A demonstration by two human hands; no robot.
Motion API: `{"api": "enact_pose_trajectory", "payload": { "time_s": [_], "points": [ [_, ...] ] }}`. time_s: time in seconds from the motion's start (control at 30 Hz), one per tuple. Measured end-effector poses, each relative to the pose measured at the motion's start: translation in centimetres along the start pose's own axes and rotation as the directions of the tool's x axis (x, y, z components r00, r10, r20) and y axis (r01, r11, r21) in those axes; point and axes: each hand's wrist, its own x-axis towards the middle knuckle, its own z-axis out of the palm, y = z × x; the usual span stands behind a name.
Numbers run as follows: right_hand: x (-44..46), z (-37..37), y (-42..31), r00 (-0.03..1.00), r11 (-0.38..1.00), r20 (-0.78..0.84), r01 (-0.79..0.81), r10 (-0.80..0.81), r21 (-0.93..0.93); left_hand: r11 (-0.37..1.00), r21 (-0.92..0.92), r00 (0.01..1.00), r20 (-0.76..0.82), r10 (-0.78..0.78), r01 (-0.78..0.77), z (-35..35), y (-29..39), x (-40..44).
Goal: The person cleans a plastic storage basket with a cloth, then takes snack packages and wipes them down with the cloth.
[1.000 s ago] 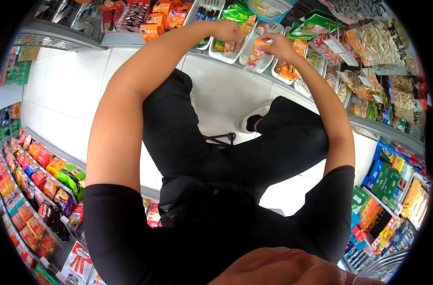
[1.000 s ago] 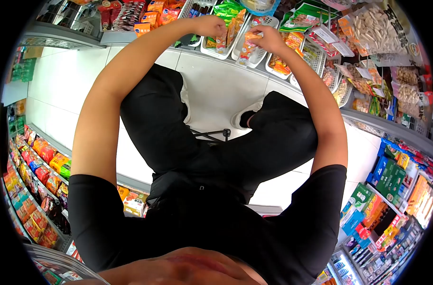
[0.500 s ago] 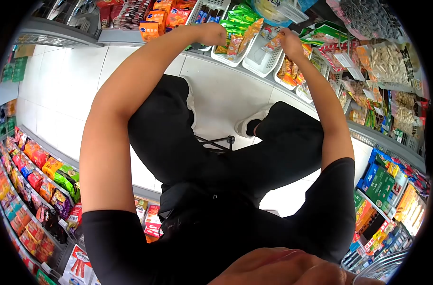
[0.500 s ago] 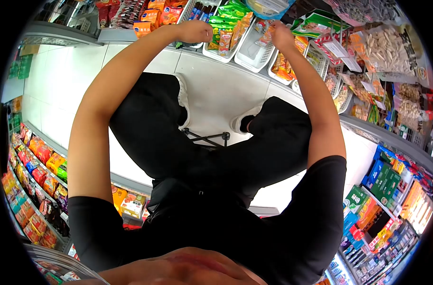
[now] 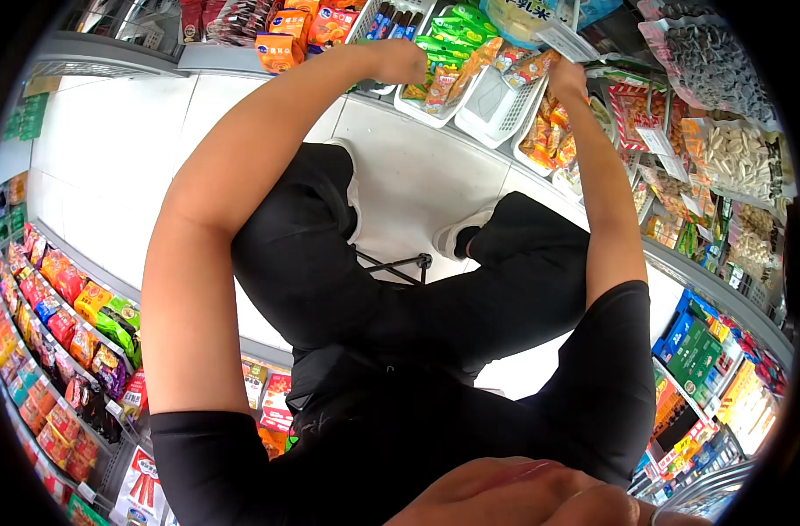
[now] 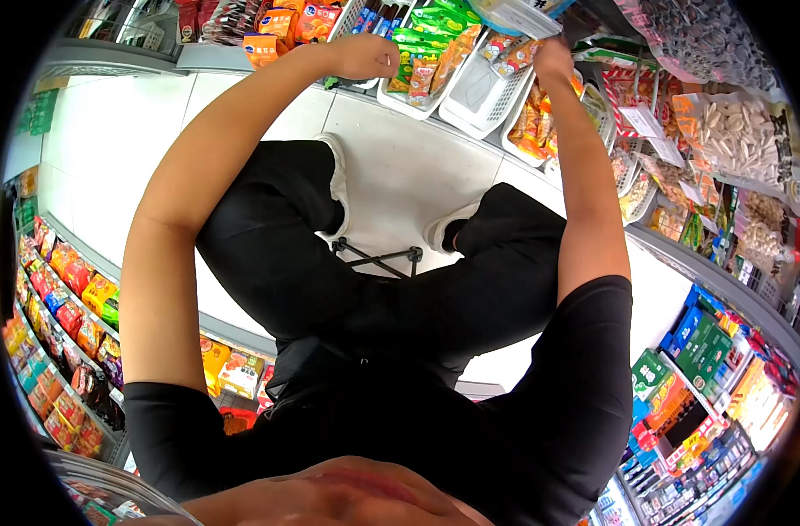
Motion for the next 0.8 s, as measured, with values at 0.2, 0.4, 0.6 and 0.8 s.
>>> {"api": "enact_pose_trajectory", "payload": {
  "time_s": [0.2, 0.4, 0.6, 0.8],
  "points": [
    [0.9, 1.3, 1.7, 0.999, 1.000, -0.049, 0.003, -0.003, 0.000, 1.000, 0.028, 0.999, 0.042, -0.003, 0.002, 0.7, 1.2, 0.4],
    [0.6, 2.0, 2.4, 0.990, 0.996, -0.115, 0.077, -0.080, -0.034, 0.997, 0.066, 0.998, 0.044, -0.041, 0.038, 1.2, 0.3, 0.5],
    [3.2, 7.9, 5.3, 0.961, 0.957, -0.131, 0.218, -0.245, -0.191, 0.993, 0.115, 1.000, -0.002, 0.017, -0.017, 1.5, -1.3, 0.9],
    [-2.8, -0.6, -1.9, 0.944, 0.945, 0.194, 0.296, -0.267, -0.137, 0.992, 0.121, 0.999, -0.013, 0.040, -0.038, 1.5, -1.8, 1.2]
  ]
}}
